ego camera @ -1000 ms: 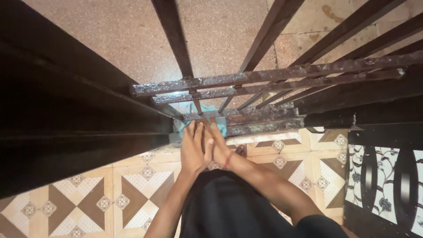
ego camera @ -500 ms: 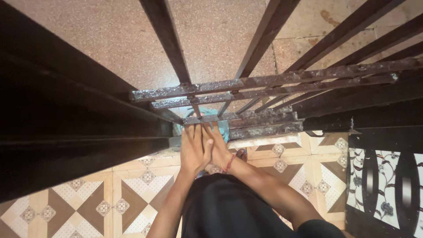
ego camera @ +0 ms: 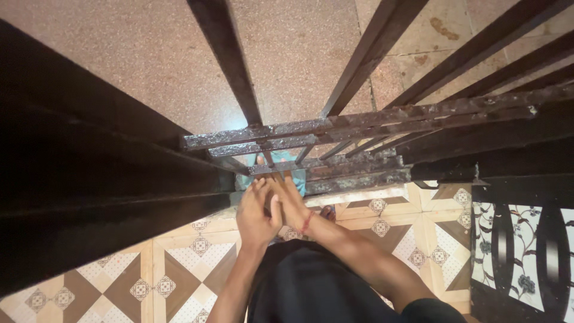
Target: The person cleans the lower frame and bars of a metal gate by hand using a blue cloth, wiping back and forth along the horizontal and vertical surfaces.
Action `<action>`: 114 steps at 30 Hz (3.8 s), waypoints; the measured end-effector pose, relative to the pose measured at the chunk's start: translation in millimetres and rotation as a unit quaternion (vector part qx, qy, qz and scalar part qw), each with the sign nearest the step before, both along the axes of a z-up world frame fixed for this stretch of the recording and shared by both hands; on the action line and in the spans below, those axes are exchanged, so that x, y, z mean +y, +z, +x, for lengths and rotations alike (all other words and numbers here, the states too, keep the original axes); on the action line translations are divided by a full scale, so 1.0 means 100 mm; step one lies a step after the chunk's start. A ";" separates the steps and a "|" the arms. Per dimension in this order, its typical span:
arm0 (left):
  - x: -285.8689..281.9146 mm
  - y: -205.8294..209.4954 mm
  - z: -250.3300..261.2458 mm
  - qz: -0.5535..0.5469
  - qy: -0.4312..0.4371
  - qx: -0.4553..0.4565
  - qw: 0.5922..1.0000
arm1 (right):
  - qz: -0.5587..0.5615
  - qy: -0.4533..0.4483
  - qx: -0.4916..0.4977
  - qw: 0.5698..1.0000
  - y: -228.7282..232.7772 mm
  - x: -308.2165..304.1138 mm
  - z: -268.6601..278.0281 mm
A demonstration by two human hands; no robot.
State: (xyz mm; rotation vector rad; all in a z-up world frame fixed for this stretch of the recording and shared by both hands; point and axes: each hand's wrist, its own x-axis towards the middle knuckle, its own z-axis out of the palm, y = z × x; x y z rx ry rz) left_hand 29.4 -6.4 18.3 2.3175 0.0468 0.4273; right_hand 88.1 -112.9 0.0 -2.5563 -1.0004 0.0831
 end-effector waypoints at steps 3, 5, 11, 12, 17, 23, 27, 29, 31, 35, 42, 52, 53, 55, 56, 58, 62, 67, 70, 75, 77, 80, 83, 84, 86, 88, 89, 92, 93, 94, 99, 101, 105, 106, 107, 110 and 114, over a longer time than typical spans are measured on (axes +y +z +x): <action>0.06 0.01 -0.07 -0.012 0.030 -0.029 0.999 | 0.030 -0.008 -0.038 0.999 -0.01 0.02 -0.07; 0.09 -0.05 -0.09 -0.018 0.042 -0.025 0.999 | -0.003 0.006 0.016 1.000 0.03 -0.01 -0.11; 0.13 -0.23 -0.09 0.007 0.051 -0.028 0.998 | -0.018 0.018 0.065 0.998 0.16 0.03 -0.03; 0.14 -0.25 -0.08 0.017 0.047 -0.024 0.998 | -0.027 0.021 0.025 0.999 0.15 0.06 -0.01; 0.09 -0.22 -0.06 0.013 0.038 -0.006 0.999 | -0.030 -0.018 0.013 0.999 -0.04 0.15 0.12; 0.09 -0.26 -0.11 -0.076 0.049 -0.004 0.996 | 0.030 -0.020 0.090 0.995 -0.07 -0.09 -0.12; 0.10 -0.27 -0.11 -0.087 0.052 0.024 0.995 | 0.023 -0.009 0.039 0.999 -0.03 -0.04 -0.07; 0.08 -0.28 -0.11 -0.090 0.051 0.023 0.994 | 0.030 -0.009 0.019 0.999 -0.04 0.06 0.03; 0.07 -0.29 -0.13 -0.077 0.046 0.021 0.996 | -0.026 -0.017 -0.020 0.999 -0.06 0.17 0.16; 0.07 -0.31 -0.14 -0.055 0.044 0.012 0.997 | -0.083 -0.011 -0.061 0.995 -0.06 0.13 0.13; 0.13 -0.30 -0.12 -0.054 0.023 0.022 0.998 | -0.019 -0.005 0.075 0.997 -0.01 0.01 -0.04; 0.19 -0.23 -0.11 -0.061 0.020 0.027 0.998 | 0.004 -0.028 -0.019 0.999 -0.13 0.19 0.11; 0.20 -0.22 -0.13 -0.060 0.022 0.027 0.998 | 0.005 -0.027 -0.019 0.999 -0.15 0.16 0.06; 0.21 -0.21 -0.13 -0.059 0.021 0.026 0.998 | 0.021 -0.011 0.056 0.998 -0.15 0.08 -0.04; 0.22 -0.21 -0.12 -0.059 0.022 0.025 0.998 | 0.021 -0.010 0.055 0.998 -0.14 0.06 -0.07; 0.24 -0.22 -0.13 -0.059 0.018 0.026 0.998 | -0.013 0.011 0.029 0.999 -0.09 0.04 -0.11; 0.23 -0.24 -0.11 -0.058 0.022 0.014 0.998 | -0.039 0.005 -0.022 0.999 0.02 0.18 0.01; 0.23 -0.25 -0.11 -0.053 0.018 0.018 0.998 | -0.056 -0.018 -0.037 0.998 0.01 0.29 0.10; 0.24 -0.27 -0.14 -0.046 0.014 0.019 0.999 | 0.016 -0.037 0.167 0.985 -0.09 0.14 -0.02; 0.27 -0.32 -0.16 -0.043 0.014 0.013 0.999 | 0.046 0.001 -0.052 0.998 -0.09 -0.02 -0.20; 0.28 -0.32 -0.16 -0.044 0.018 0.009 0.999 | 0.065 -0.002 -0.093 0.994 -0.03 -0.01 -0.20; 0.29 -0.30 -0.16 -0.057 0.020 0.019 0.998 | 0.045 -0.001 -0.042 0.998 0.04 0.07 -0.08; 0.30 -0.28 -0.19 -0.079 0.018 0.029 0.996 | 0.009 -0.038 0.124 0.992 0.08 0.25 0.07; 0.30 -0.27 -0.19 -0.081 0.024 0.033 0.996 | 0.002 -0.028 0.042 0.999 0.08 0.32 0.13; 0.30 -0.28 -0.20 -0.082 0.028 0.039 0.995 | -0.004 -0.020 -0.038 0.999 0.07 0.35 0.19; 0.30 -0.30 -0.20 -0.081 0.030 0.047 0.995 | -0.047 -0.020 0.107 0.993 0.02 0.31 0.20; 0.29 -0.31 -0.20 -0.081 0.031 0.048 0.995 | -0.048 -0.018 0.107 0.993 -0.01 0.30 0.19; 0.29 -0.31 -0.24 -0.070 0.035 0.045 0.996 | -0.037 -0.032 0.101 0.994 -0.08 0.29 0.17; 0.29 -0.31 -0.24 -0.073 0.030 0.044 0.996 | -0.053 -0.016 0.061 0.997 -0.07 0.25 0.16; 0.28 -0.31 -0.24 -0.077 0.025 0.043 0.996 | -0.070 -0.001 0.021 0.997 -0.06 0.20 0.16; 0.23 -0.31 -0.24 -0.056 0.015 0.031 0.998 | 0.039 -0.033 -0.020 0.998 0.03 -0.21 0.12; 0.19 -0.31 -0.22 -0.051 0.009 0.024 0.998 | 0.024 -0.045 0.011 0.999 0.05 -0.42 0.14; 0.16 -0.32 -0.25 -0.034 0.008 0.044 0.998 | -0.027 -0.084 0.014 0.996 0.06 -0.57 0.15; 0.17 -0.32 -0.25 -0.029 0.005 0.044 0.999 | -0.044 -0.101 0.033 0.993 0.08 -0.55 0.16; 0.17 -0.32 -0.27 -0.027 0.009 0.045 0.999 | -0.043 -0.098 0.034 0.994 0.09 -0.50 0.13; 0.15 -0.33 -0.26 -0.017 0.001 0.042 0.999 | -0.009 -0.128 0.084 0.988 0.06 -0.24 0.12; 0.07 -0.35 -0.29 -0.020 0.001 0.064 0.998 | -0.036 -0.047 0.031 0.998 -0.16 0.14 0.11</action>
